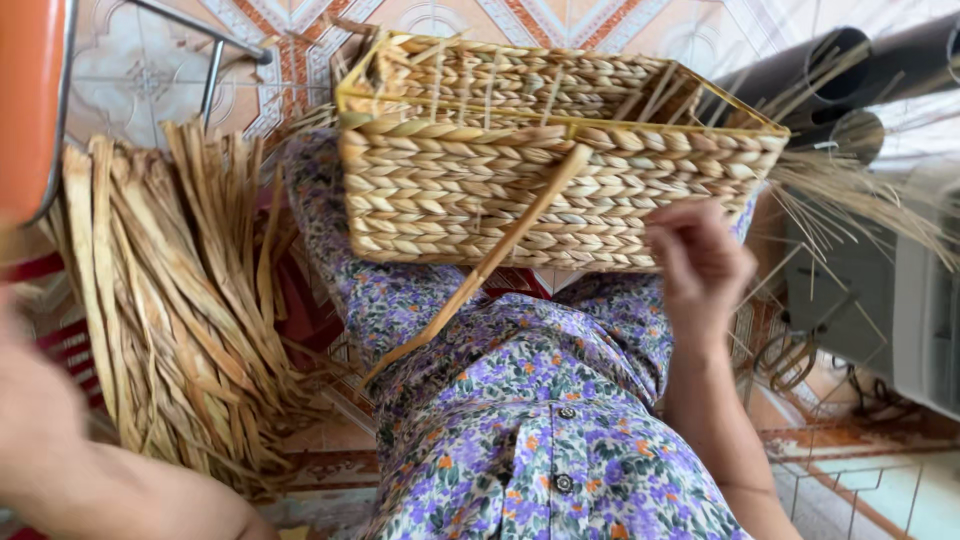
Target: The person weaves dried palm leaves into the rim of a rectangular basket, interlacing strands by hand and periodically trimming excess material with scissors. The basket is held on the lap while the person works around the upper edge.
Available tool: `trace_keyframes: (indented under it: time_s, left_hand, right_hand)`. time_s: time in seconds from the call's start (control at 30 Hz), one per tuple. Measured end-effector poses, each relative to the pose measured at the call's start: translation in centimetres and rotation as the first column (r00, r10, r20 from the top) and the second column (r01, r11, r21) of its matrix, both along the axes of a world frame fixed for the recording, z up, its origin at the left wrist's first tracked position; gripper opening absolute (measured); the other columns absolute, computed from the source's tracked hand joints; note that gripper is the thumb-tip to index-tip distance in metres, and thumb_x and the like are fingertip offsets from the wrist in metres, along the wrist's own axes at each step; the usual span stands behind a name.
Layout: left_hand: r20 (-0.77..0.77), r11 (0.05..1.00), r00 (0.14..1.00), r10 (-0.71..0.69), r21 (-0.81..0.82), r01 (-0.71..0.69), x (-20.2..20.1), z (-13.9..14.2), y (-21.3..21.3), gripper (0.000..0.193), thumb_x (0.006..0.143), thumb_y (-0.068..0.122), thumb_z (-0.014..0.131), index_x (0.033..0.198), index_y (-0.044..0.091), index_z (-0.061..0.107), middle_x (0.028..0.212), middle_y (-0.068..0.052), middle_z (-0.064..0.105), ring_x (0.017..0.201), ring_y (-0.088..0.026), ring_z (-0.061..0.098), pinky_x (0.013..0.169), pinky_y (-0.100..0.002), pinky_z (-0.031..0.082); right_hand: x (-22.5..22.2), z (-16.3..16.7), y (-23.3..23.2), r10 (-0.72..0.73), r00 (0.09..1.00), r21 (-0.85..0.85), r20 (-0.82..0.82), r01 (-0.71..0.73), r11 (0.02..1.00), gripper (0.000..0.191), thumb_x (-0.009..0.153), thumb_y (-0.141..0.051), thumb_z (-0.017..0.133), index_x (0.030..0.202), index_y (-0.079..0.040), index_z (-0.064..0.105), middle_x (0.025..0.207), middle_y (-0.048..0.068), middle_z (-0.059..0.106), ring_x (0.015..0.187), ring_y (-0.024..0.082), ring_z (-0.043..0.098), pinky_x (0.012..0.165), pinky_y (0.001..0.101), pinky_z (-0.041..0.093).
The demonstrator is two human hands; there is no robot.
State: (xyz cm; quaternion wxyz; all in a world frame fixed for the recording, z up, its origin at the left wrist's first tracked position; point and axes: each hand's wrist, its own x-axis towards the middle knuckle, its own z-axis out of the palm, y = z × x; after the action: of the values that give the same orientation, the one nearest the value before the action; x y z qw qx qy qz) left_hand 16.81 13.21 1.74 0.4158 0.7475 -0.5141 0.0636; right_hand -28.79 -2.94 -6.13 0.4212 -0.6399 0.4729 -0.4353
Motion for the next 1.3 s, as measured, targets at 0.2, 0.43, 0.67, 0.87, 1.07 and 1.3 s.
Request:
trace_keyframes:
  time_s: [0.2, 0.43, 0.67, 0.87, 1.07, 1.3]
  left_hand:
    - [0.122, 0.698, 0.692, -0.712, 0.235, 0.677, -11.2, 0.5, -7.6, 0.028, 0.093, 0.011, 0.082, 0.12, 0.013, 0.075, 0.095, -0.002, 0.073, 0.079, -0.016, 0.071, 0.07, -0.031, 0.061]
    - [0.037, 0.598, 0.597, -0.802, 0.034, 0.801, -16.8, -3.6, -11.8, 0.046, 0.082, 0.022, 0.078, 0.121, 0.002, 0.065, 0.109, -0.014, 0.073, 0.093, -0.026, 0.071, 0.08, -0.035, 0.062]
    - [-0.27, 0.582, 0.581, -0.768, 0.085, 0.809, -18.2, -7.2, -13.7, 0.04, 0.091, 0.019, 0.08, 0.126, 0.004, 0.07, 0.092, -0.006, 0.07, 0.082, -0.019, 0.072, 0.074, -0.03, 0.064]
    - [-0.177, 0.618, 0.621, -0.763, 0.08, 0.782, -18.7, -9.5, -14.0, 0.034, 0.09, 0.019, 0.081, 0.117, 0.001, 0.07, 0.091, -0.007, 0.069, 0.083, -0.019, 0.071, 0.071, -0.028, 0.064]
    - [-0.208, 0.754, 0.732, -0.648, -0.046, 0.655, -19.4, -9.0, -16.4, 0.014, 0.097, 0.012, 0.079, 0.107, 0.007, 0.071, 0.092, -0.005, 0.066, 0.082, -0.018, 0.069, 0.069, -0.028, 0.061]
    - [-0.369, 0.847, 0.771, -0.52, -0.107, 0.52, -20.6, -7.1, -17.1, 0.017, 0.097, 0.01, 0.078, 0.107, 0.009, 0.064, 0.097, -0.003, 0.064, 0.087, -0.021, 0.068, 0.075, -0.036, 0.056]
  right_hand:
    - [5.6, 2.5, 3.0, 0.412, 0.845, 0.26, 0.342, -0.506, 0.822, 0.045, 0.091, -0.011, 0.077, 0.129, -0.002, 0.053, 0.112, 0.004, 0.066, 0.095, 0.009, 0.068, 0.084, 0.0227, 0.059]
    - [6.2, 1.7, 1.4, 0.291, 0.945, -0.225, -0.151, -0.32, 0.921, 0.02, 0.092, 0.005, 0.076, 0.105, -0.005, 0.065, 0.105, 0.006, 0.068, 0.097, 0.016, 0.067, 0.086, 0.0254, 0.054]
    - [6.2, 0.3, 0.3, 0.302, 0.953, 0.043, 0.028, -0.303, 0.952, 0.02, 0.092, 0.009, 0.072, 0.105, -0.002, 0.06, 0.107, 0.006, 0.066, 0.103, 0.013, 0.068, 0.092, 0.0271, 0.058]
    - [6.0, -0.4, -0.7, 0.252, 0.958, 0.207, 0.137, -0.277, 0.938, 0.014, 0.097, 0.008, 0.07, 0.105, 0.0, 0.061, 0.106, 0.006, 0.068, 0.101, 0.01, 0.069, 0.092, 0.0253, 0.061]
    - [5.6, -0.3, -3.7, 0.133, 0.989, -0.105, -0.064, -0.139, 0.985, 0.013, 0.103, 0.01, 0.071, 0.108, 0.0, 0.065, 0.108, 0.007, 0.071, 0.093, 0.012, 0.071, 0.08, 0.0258, 0.062]
    - [7.6, -1.0, -5.9, -0.101, 0.932, -0.46, -0.348, -0.076, 0.885, 0.02, 0.097, 0.009, 0.081, 0.108, -0.002, 0.068, 0.102, 0.009, 0.064, 0.089, 0.016, 0.066, 0.07, 0.0266, 0.057]
